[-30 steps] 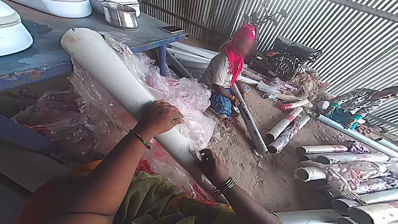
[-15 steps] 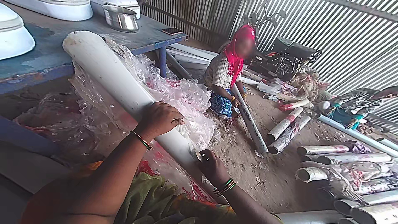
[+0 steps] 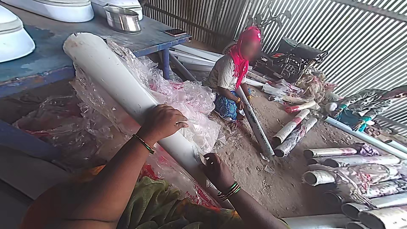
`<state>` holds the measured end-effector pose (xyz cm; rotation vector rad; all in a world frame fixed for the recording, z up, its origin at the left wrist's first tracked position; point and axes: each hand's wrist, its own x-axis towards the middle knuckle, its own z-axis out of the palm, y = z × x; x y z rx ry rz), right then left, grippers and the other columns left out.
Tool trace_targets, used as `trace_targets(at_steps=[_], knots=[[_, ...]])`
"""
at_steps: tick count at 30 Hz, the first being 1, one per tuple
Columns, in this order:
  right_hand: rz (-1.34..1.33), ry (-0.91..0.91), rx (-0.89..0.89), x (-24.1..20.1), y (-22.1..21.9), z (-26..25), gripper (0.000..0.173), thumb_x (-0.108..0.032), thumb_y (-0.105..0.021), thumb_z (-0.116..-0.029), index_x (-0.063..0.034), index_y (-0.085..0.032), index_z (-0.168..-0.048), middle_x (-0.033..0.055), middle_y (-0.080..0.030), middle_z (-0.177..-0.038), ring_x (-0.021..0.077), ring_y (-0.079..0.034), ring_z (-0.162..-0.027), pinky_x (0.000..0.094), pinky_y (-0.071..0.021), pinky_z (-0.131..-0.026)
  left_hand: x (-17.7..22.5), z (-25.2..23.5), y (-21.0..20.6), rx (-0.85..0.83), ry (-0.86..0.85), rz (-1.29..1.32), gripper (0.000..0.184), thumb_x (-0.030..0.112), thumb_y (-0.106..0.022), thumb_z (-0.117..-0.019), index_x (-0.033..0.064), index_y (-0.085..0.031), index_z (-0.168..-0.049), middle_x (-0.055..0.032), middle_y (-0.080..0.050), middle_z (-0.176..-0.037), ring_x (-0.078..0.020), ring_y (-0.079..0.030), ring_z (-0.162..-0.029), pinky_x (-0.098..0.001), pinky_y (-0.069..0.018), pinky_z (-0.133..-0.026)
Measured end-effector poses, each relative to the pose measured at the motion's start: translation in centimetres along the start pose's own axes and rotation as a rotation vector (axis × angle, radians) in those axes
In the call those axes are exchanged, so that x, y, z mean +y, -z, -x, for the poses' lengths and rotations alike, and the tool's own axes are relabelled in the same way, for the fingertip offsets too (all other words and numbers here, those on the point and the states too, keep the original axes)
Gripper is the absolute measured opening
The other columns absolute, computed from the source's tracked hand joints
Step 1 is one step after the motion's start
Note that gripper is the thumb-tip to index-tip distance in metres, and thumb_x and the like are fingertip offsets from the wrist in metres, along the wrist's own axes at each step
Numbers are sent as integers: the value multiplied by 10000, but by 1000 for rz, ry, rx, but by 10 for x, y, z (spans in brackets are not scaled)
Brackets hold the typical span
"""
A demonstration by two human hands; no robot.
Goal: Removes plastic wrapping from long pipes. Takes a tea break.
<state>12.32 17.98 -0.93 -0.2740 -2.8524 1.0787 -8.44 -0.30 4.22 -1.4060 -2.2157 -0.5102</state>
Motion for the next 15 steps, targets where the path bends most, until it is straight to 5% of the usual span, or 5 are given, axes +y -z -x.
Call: trace_targets(at_steps=[15], knots=[[-5, 20, 7, 2, 0, 0, 451, -269, -687, -946, 14, -600, -1286, 165, -667, -984, 265, -644, -805, 443, -533, -737, 1, 0, 0, 9, -2, 2, 234, 296, -681, -964, 113, -810, -1034, -110, -778, -1033, -335, -738, -983, -571, -530, -935]])
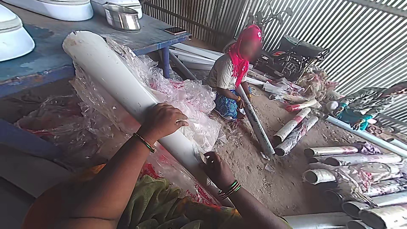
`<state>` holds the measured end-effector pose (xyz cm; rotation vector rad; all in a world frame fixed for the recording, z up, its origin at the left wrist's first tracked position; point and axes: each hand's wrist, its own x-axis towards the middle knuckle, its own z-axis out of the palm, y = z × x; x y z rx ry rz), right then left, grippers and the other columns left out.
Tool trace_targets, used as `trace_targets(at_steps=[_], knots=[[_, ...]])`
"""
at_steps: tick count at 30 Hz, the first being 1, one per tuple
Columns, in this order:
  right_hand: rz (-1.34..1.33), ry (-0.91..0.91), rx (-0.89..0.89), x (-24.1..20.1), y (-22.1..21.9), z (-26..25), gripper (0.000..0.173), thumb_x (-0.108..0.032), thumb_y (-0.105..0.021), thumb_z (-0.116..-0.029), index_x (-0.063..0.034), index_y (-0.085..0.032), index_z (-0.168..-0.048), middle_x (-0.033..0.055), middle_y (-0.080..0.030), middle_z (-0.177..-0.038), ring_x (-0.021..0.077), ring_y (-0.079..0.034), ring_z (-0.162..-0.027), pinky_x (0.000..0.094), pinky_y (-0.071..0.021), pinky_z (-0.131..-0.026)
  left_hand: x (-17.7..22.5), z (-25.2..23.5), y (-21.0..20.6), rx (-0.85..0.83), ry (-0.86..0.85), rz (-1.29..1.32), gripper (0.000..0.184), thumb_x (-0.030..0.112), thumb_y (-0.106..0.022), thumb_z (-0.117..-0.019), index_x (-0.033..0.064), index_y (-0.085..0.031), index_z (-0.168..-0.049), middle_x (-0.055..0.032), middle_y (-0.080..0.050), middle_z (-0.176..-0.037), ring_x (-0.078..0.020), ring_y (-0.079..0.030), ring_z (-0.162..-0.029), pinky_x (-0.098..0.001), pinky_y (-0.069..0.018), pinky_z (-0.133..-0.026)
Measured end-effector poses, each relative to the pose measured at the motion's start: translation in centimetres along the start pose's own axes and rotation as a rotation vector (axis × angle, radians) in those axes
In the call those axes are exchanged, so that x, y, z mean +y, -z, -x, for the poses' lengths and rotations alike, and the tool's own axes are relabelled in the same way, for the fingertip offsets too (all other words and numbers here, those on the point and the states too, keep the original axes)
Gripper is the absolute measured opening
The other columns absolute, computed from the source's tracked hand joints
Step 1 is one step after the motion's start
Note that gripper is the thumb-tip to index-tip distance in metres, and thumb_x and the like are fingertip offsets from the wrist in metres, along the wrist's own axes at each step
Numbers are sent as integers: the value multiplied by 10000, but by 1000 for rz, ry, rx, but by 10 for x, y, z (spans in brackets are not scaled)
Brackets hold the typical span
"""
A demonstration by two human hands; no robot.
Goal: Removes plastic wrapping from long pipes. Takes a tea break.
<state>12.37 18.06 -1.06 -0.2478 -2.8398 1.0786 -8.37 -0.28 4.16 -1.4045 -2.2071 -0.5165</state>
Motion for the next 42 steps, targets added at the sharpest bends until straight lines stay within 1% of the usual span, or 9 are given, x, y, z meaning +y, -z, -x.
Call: trace_targets(at_steps=[4, 7, 10, 15, 23, 26, 31, 36, 42], knots=[[2, 6, 9, -4, -1, -3, 436, -247, -685, -947, 29, -610, -1276, 187, -686, -1004, 285, -668, -849, 459, -544, -782, -4, -1, 3, 3, 4, 24, 241, 297, -683, -962, 103, -808, -1032, -135, -775, -1032, -364, -736, -987, -606, -519, -955], [32, 4, 34, 0, -1, 0, 426, -226, -688, -944, 43, -617, -1267, 191, -693, -1008, 268, -670, -832, 435, -548, -762, -1, -1, -3, -3, 5, 71, 230, 281, -680, -969, 96, -804, -1028, -160, -768, -1035, -408, -722, -999, -641, -498, -953], [40, 15, 65, -1, -7, -1, 417, -233, -693, -940, 33, -632, -1255, 182, -693, -995, 260, -667, -795, 433, -550, -722, -2, 0, 0, -22, 21, 39, 228, 309, -681, -971, 132, -808, -1037, -132, -772, -1045, -382, -723, -1010, -619, -496, -969], [35, 7, 71, -1, -7, -2, 420, -238, -692, -935, 31, -623, -1251, 164, -679, -962, 237, -643, -763, 412, -537, -706, -2, -1, 2, -48, 36, 48, 246, 323, -670, -979, 138, -809, -1062, -117, -773, -1067, -350, -725, -1031, -596, -495, -990], [8, -28, 15, -2, -3, -1, 442, -255, -688, -946, 12, -603, -1287, 176, -678, -993, 293, -658, -830, 473, -536, -757, 1, -1, 3, -32, 29, -7, 262, 334, -665, -975, 136, -811, -1064, -102, -779, -1062, -323, -736, -1019, -564, -517, -974], [-8, -29, -30, -2, 0, -2, 445, -260, -684, -954, 9, -589, -1296, 180, -657, -1011, 286, -639, -814, 463, -529, -752, 2, 0, 4, -42, 46, -39, 276, 346, -666, -977, 129, -809, -1071, -101, -777, -1061, -316, -733, -1020, -547, -520, -984], [-12, -9, -55, 0, 4, 0, 477, -295, -682, -960, 7, -579, -1315, 199, -665, -1053, 319, -658, -847, 504, -533, -775, 3, 0, 4, -38, 45, -52, 280, 334, -664, -977, 113, -805, -1074, -116, -776, -1055, -339, -731, -1027, -575, -515, -975], [-18, 10, -64, 1, 5, 1, 492, -303, -696, -952, 7, -579, -1317, 201, -660, -1076, 316, -658, -865, 497, -535, -787, 0, 0, 2, -34, 41, -50, 279, 347, -661, -975, 127, -808, -1065, -112, -777, -1054, -334, -731, -1025, -575, -521, -961], [-23, 2, -49, 1, 4, 0, 475, -286, -690, -950, 9, -584, -1308, 187, -657, -1033, 294, -644, -829, 478, -529, -764, 0, 1, 1, -9, 32, -47, 273, 332, -666, -969, 118, -809, -1058, -114, -780, -1032, -328, -738, -995, -561, -529, -945]])
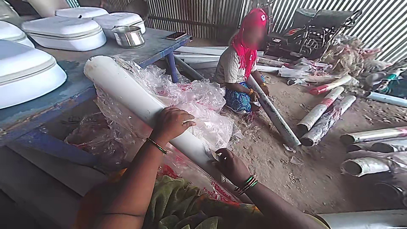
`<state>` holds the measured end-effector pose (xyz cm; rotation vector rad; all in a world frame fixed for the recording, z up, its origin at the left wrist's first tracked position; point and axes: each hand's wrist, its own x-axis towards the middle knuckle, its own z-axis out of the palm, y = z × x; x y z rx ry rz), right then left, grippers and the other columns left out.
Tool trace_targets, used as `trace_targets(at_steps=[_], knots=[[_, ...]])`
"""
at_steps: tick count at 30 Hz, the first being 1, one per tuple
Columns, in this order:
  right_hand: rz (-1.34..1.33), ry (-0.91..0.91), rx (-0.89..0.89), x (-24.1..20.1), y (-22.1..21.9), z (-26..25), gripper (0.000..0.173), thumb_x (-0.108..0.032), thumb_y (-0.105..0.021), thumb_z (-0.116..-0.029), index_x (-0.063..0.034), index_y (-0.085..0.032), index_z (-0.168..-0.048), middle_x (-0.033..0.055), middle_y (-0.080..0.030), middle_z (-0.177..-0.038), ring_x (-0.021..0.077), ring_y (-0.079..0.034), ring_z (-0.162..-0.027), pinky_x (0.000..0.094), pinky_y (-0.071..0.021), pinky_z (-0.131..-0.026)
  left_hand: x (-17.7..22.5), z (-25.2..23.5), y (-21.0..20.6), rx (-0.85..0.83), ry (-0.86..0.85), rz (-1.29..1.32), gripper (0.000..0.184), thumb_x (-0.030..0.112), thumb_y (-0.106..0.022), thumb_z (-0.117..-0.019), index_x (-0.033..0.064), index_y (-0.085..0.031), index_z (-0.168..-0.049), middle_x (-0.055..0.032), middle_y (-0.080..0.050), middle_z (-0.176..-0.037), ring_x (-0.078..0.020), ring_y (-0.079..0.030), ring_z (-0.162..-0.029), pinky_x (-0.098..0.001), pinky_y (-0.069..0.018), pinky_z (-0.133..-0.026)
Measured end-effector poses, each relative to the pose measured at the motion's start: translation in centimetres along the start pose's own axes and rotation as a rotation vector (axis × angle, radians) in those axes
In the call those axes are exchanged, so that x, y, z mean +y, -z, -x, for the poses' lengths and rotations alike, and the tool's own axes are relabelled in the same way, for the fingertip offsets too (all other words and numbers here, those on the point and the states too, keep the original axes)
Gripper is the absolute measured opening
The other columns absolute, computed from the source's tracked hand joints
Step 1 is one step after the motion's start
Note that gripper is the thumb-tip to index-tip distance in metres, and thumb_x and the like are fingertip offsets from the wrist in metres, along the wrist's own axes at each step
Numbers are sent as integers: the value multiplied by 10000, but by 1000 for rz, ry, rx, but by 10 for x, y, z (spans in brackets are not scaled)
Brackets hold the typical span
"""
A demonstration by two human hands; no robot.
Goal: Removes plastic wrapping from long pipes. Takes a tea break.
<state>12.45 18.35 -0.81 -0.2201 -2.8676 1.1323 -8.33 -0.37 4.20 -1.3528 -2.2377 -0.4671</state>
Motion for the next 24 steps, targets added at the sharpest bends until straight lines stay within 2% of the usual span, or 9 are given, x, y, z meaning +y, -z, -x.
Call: trace_targets(at_steps=[11, 16, 20, 24], knots=[[5, 2, -1, 1, -1, 0, 460, -288, -675, -959, 2, -582, -1304, 186, -656, -1041, 293, -642, -822, 474, -527, -753, 1, 0, 1, -2, -2, -19, 289, 352, -658, -971, 123, -810, -1060, -109, -781, -1030, -323, -739, -1001, -558, -532, -941], [11, -10, -17, 3, -1, -2, 486, -316, -678, -963, -4, -576, -1322, 188, -654, -1057, 300, -642, -831, 481, -527, -763, 2, 0, 2, -14, 10, -14, 278, 345, -667, -975, 125, -808, -1069, -112, -778, -1036, -323, -734, -1012, -557, -515, -974], [9, 17, 9, 4, -2, -1, 472, -309, -676, -962, 3, -583, -1304, 181, -654, -1016, 290, -634, -798, 473, -526, -739, 4, 0, 3, -19, 33, -11, 272, 339, -679, -969, 125, -808, -1075, -117, -777, -1044, -326, -732, -1022, -565, -515, -969], [3, -1, 10, 2, -2, -1, 479, -299, -679, -960, 7, -580, -1315, 194, -658, -1056, 291, -641, -816, 468, -529, -751, 3, 0, 1, -5, 24, -2, 270, 335, -675, -969, 127, -810, -1075, -110, -779, -1040, -326, -735, -1005, -567, -522, -952]])
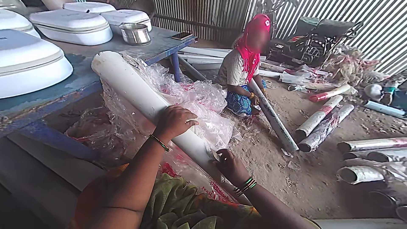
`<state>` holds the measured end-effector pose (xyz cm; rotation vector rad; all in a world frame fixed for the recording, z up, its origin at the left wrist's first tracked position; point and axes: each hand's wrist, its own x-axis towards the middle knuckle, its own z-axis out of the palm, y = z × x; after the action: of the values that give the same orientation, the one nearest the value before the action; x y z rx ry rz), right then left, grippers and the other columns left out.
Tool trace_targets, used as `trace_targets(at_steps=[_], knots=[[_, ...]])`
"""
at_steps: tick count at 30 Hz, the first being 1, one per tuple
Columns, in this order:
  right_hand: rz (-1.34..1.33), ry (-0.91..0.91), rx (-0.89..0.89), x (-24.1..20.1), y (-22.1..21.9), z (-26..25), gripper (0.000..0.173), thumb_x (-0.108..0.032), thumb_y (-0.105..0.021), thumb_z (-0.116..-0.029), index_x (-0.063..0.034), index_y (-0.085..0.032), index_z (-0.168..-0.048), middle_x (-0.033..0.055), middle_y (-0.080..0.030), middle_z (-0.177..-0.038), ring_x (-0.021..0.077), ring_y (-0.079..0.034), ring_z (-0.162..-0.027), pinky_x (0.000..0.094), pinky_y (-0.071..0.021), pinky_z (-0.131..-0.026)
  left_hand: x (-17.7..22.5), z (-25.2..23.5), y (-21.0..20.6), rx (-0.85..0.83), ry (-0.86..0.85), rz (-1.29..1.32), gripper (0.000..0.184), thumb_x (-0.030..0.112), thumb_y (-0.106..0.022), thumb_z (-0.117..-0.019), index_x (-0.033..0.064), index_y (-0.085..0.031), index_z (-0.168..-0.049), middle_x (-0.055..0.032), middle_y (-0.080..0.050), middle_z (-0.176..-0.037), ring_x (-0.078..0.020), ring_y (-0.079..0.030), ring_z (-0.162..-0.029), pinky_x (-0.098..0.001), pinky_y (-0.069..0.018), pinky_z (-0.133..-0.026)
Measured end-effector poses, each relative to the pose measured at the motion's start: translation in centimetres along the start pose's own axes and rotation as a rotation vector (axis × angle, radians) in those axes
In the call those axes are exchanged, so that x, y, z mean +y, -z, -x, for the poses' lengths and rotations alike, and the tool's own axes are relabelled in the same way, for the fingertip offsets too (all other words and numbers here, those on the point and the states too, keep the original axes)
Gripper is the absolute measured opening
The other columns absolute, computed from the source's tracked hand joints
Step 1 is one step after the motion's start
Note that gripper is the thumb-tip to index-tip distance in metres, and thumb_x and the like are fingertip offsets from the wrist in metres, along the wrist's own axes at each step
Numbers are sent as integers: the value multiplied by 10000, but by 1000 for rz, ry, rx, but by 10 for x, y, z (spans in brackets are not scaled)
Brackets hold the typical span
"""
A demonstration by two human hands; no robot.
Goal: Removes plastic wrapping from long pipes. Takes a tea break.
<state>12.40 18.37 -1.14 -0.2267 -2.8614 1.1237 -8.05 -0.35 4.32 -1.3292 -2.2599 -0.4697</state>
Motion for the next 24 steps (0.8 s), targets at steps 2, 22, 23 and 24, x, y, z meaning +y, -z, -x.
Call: trace_targets(at_steps=[2, 22, 23, 24], knots=[[0, -5, 2, 0, -1, 0, 482, -306, -678, -960, 1, -579, -1318, 188, -660, -1061, 282, -642, -814, 464, -530, -749, 1, 0, 0, -4, 3, 10, 270, 335, -672, -973, 128, -809, -1080, -113, -777, -1050, -328, -732, -1013, -575, -516, -964], [-18, -3, 1, 1, -1, -2, 470, -299, -678, -961, 0, -581, -1310, 166, -657, -1023, 258, -629, -794, 450, -526, -736, -2, -1, -1, 21, -23, 2, 263, 334, -685, -959, 122, -813, -1047, -111, -781, -1007, -324, -740, -978, -555, -528, -948], [-17, -9, -2, 1, 0, -1, 469, -302, -674, -964, -1, -580, -1311, 168, -655, -1029, 260, -629, -801, 450, -526, -742, -1, -1, -1, 21, -25, 5, 260, 329, -687, -957, 121, -813, -1048, -111, -781, -1007, -326, -741, -974, -557, -529, -947], [-16, -2, 5, 1, -1, 0, 466, -304, -675, -962, 2, -586, -1302, 168, -657, -1021, 259, -632, -800, 445, -528, -741, 0, -1, -1, 16, -22, 11, 256, 320, -691, -956, 116, -812, -1053, -118, -780, -1013, -333, -740, -981, -564, -525, -956]])
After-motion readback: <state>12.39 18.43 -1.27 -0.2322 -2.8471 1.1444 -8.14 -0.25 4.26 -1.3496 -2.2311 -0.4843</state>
